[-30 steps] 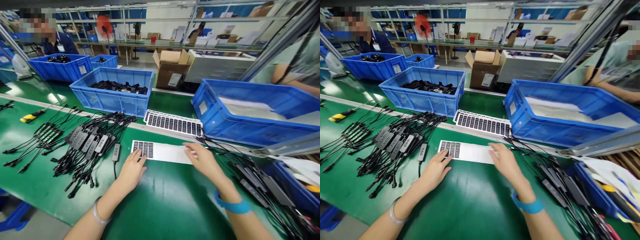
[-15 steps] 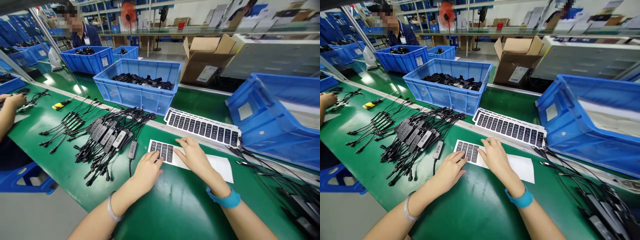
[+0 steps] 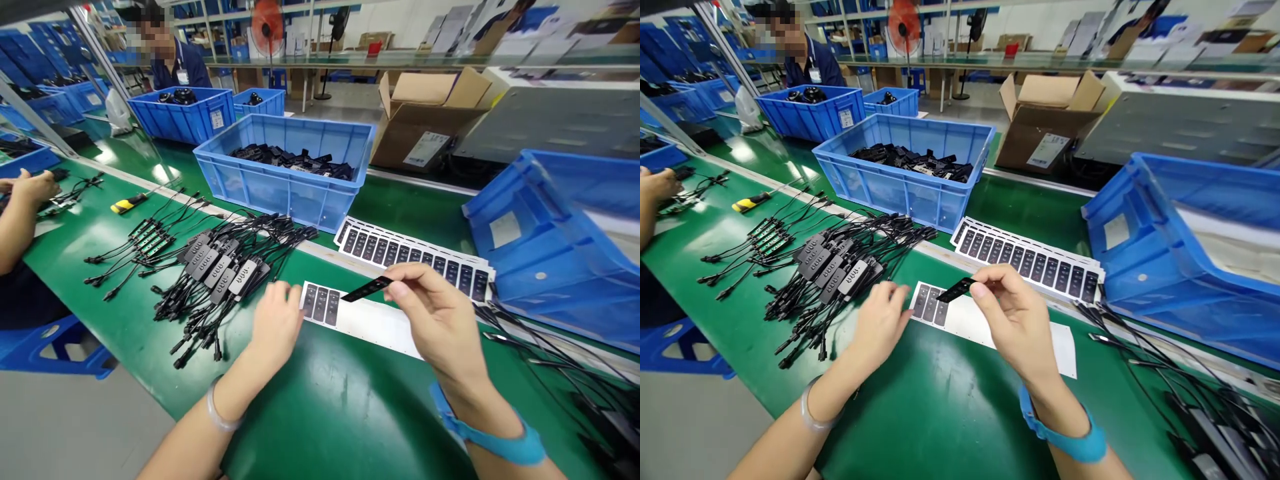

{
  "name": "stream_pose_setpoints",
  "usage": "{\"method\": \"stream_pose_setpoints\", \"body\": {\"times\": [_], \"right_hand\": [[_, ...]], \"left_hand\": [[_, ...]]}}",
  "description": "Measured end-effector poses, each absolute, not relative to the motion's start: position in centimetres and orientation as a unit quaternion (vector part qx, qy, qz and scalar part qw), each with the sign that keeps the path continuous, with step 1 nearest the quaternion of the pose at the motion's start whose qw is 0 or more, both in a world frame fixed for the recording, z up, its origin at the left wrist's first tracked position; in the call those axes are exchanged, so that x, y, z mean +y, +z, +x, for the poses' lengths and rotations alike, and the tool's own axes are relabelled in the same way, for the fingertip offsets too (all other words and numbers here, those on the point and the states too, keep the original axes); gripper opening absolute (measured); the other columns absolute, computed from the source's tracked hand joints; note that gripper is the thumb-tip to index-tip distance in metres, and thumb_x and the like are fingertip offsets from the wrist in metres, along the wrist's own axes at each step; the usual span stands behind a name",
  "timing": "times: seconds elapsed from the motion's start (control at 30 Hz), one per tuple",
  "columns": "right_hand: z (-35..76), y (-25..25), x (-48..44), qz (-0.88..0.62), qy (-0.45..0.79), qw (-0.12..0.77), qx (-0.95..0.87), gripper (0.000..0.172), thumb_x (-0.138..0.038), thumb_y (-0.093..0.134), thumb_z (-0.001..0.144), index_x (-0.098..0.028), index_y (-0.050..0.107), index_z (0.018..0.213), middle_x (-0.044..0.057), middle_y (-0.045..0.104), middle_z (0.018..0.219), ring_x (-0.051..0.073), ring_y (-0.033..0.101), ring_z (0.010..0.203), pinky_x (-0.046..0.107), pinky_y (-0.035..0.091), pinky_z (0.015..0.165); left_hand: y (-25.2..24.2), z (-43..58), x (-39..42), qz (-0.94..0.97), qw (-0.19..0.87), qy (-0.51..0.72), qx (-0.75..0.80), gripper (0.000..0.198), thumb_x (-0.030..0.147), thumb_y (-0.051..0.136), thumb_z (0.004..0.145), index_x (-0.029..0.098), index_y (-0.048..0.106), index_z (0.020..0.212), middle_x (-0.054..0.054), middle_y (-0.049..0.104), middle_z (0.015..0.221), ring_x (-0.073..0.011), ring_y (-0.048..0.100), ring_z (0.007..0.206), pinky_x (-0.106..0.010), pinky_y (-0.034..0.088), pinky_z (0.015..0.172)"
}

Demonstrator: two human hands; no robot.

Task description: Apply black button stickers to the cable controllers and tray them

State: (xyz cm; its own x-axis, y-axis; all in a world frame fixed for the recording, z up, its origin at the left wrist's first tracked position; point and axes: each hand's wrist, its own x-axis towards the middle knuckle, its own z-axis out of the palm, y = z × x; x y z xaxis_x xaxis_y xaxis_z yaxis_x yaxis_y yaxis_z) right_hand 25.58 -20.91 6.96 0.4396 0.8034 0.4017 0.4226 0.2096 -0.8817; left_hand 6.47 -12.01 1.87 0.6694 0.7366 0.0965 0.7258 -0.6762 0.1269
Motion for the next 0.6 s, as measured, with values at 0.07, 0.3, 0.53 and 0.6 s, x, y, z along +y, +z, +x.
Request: {"method": "stream_pose_setpoints", "body": {"times": [0.07,0.3,0.53,0.6], "right_hand": [[25.2,7.5,-20.5,-0.583,0.196,0.628,-0.477,0.011,-0.034,0.062,0.089,-0.024,0.060,0.088,0.001,0.057,0.080,0.014,0.053,0.067,0.027,0.044,0.060],[23.5,5.5,-18.8,-0.567,0.300,0.623,-0.448,0.024,-0.043,0.066,0.084,-0.023,0.053,0.088,-0.003,0.052,0.074,0.011,0.052,0.058,0.026,0.045,0.054],[23.0,3.9,-18.0,-0.562,0.400,0.596,-0.412,0.029,-0.046,0.065,0.083,-0.023,0.048,0.087,-0.005,0.048,0.068,0.010,0.049,0.053,0.023,0.043,0.044],[22.9,3.4,-17.9,-0.562,0.414,0.593,-0.400,0.029,-0.045,0.066,0.082,-0.023,0.048,0.087,-0.005,0.047,0.067,0.010,0.047,0.052,0.022,0.043,0.044]], "left_hand": [[2.6,5.8,-11.2,0.872,-0.020,0.027,0.488,0.029,0.029,0.066,0.084,0.010,0.058,0.105,-0.015,0.062,0.099,-0.0301,0.060,0.093,-0.038,0.050,0.074],[2.6,5.6,-10.9,0.841,0.123,0.006,0.527,0.024,0.034,0.048,0.092,0.013,0.050,0.104,-0.010,0.065,0.076,-0.0268,0.066,0.068,-0.030,0.042,0.057],[2.2,6.8,-12.1,0.584,0.695,0.186,0.376,0.034,0.041,0.056,0.087,0.017,0.047,0.111,0.005,0.052,0.066,-0.0107,0.052,0.053,-0.024,0.044,0.055],[2.2,7.2,-12.5,0.481,0.788,0.178,0.342,0.037,0.038,0.067,0.080,0.016,0.052,0.107,0.001,0.057,0.077,-0.0095,0.055,0.060,-0.025,0.049,0.062]]}}
